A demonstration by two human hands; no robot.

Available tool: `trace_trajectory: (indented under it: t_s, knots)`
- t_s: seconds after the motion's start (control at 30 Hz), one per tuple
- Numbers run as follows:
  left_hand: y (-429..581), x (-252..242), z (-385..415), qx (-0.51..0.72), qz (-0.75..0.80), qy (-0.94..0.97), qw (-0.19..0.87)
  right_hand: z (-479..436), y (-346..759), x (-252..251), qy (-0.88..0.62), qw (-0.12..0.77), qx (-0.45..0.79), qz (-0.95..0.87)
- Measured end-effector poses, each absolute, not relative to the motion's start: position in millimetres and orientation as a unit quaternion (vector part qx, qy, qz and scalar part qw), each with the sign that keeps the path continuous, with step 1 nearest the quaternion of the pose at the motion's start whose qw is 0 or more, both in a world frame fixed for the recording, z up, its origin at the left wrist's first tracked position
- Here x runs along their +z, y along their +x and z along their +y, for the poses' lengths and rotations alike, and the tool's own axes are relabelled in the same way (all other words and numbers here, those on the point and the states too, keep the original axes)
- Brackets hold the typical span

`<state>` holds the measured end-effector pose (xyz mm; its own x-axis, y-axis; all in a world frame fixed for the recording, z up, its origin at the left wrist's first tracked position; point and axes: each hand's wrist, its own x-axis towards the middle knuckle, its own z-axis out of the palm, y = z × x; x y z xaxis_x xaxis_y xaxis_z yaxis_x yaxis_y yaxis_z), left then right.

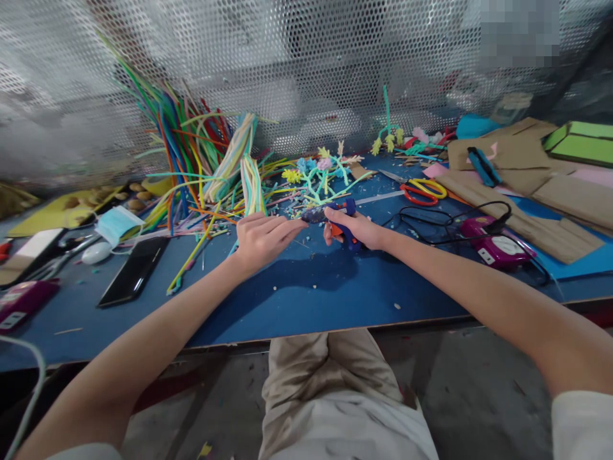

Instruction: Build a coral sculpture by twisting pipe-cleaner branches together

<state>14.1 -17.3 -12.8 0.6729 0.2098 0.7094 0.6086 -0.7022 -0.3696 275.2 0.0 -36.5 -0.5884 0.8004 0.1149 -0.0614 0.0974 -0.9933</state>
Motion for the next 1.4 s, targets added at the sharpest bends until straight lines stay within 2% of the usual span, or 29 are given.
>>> trace_trajectory:
  t_s: [0.23,0.57,0.87,1.17,1.4]
  knots:
    - [12,-15,-15,-0.339,-0.274,-0.863,0.256,-1,275,-39,-0.293,0.380,0.608,-0.633]
    - [11,-10,-19,-0.378,-0.262,-0.845,0.272,0,274,-39,-0.293,0.376,0.617,-0.626]
    - [16,-14,-20,-0.393,-0.281,-0.835,0.262,2,278,-46,-0.278,0.342,0.550,-0.709]
    - [21,-20,-24,-0.372,-0.368,-0.836,0.165,-2,282,-37,-0.324,0.280,0.477,-0.768]
    - [21,-17,-29,-0.384,-0.341,-0.841,0.168,-7,281,-40,-0.325,0.286,0.467,-0.771]
